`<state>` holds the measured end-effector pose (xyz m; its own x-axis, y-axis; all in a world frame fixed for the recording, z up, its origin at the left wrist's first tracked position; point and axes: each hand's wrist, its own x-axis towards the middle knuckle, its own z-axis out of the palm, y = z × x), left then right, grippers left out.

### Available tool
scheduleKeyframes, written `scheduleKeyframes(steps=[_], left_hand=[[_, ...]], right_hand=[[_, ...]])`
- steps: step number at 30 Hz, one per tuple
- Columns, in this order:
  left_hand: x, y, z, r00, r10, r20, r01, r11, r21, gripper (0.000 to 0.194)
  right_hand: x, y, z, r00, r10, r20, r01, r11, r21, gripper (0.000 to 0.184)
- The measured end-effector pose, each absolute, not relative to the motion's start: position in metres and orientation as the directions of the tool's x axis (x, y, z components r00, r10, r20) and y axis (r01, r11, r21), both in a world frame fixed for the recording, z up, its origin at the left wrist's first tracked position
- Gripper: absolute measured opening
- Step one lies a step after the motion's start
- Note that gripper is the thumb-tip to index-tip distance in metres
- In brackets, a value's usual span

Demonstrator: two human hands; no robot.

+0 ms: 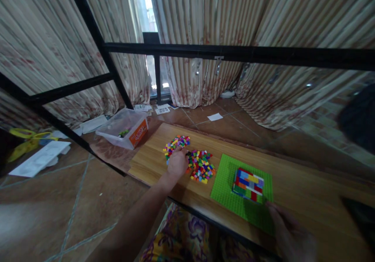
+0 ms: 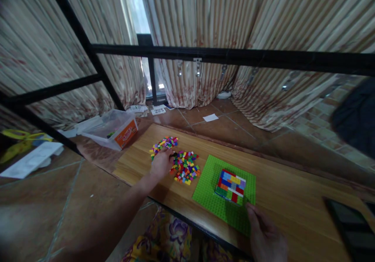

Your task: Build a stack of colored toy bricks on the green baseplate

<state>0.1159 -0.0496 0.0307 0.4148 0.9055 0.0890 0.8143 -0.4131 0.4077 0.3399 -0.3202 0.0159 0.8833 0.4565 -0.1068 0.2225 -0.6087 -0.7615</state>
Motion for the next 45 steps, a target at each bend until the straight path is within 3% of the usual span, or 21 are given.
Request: scheduleKeyframes(steps=[6,9,12,17,21,25,28,33,37,45], left_hand=[[0.121,-0.057,0.042,0.411,0.906,0.101,0.806,-0.413,0.425,0.019],[0.127,-0.083,0.054,0.437,0.892,0.114,0.714,-0.422,0.559,0.021],[0.142,-0.12,0.058,0.633,0.774,0.001,0.499,-0.409,0.764,0.021],[0.17,-0.164,0.055,0.802,0.558,-0.211,0.288,-0.052,0.956,0.02],[0.18,-0.17,0.064,0.822,0.467,-0.326,0.269,0.185,0.945,0.014],[0.187,-0.17,0.066,0.81,0.455,-0.37,0.279,0.256,0.926,0.012],[0.196,-0.166,0.056,0.765,0.544,-0.344,0.27,0.213,0.939,0.014],[0.212,-0.146,0.037,0.638,0.749,-0.182,0.321,-0.044,0.946,0.024],[0.223,-0.133,0.034,0.647,0.752,-0.129,0.365,-0.157,0.918,0.027],[0.239,-0.128,0.027,0.666,0.732,-0.141,0.376,-0.166,0.912,0.026]], right_hand=[[0.337,-0.322,0.016,0.889,0.448,-0.092,0.195,-0.554,-0.809,0.047],[0.327,-0.321,0.023,0.885,0.466,-0.003,0.265,-0.508,-0.819,0.045],[0.31,-0.314,0.035,0.783,0.606,0.14,0.44,-0.381,-0.813,0.039],[0.292,-0.299,0.044,0.502,0.816,0.286,0.661,-0.149,-0.736,0.029],[0.295,-0.298,0.044,0.445,0.835,0.322,0.683,-0.084,-0.726,0.026],[0.303,-0.298,0.042,0.436,0.844,0.311,0.686,-0.088,-0.722,0.024],[0.315,-0.291,0.038,0.487,0.798,0.354,0.716,-0.132,-0.685,0.024],[0.338,-0.264,0.032,0.595,0.673,0.439,0.726,-0.217,-0.652,0.028],[0.347,-0.246,0.026,0.615,0.655,0.438,0.724,-0.249,-0.643,0.026],[0.347,-0.238,0.009,0.703,0.617,0.352,0.615,-0.28,-0.737,0.022]])
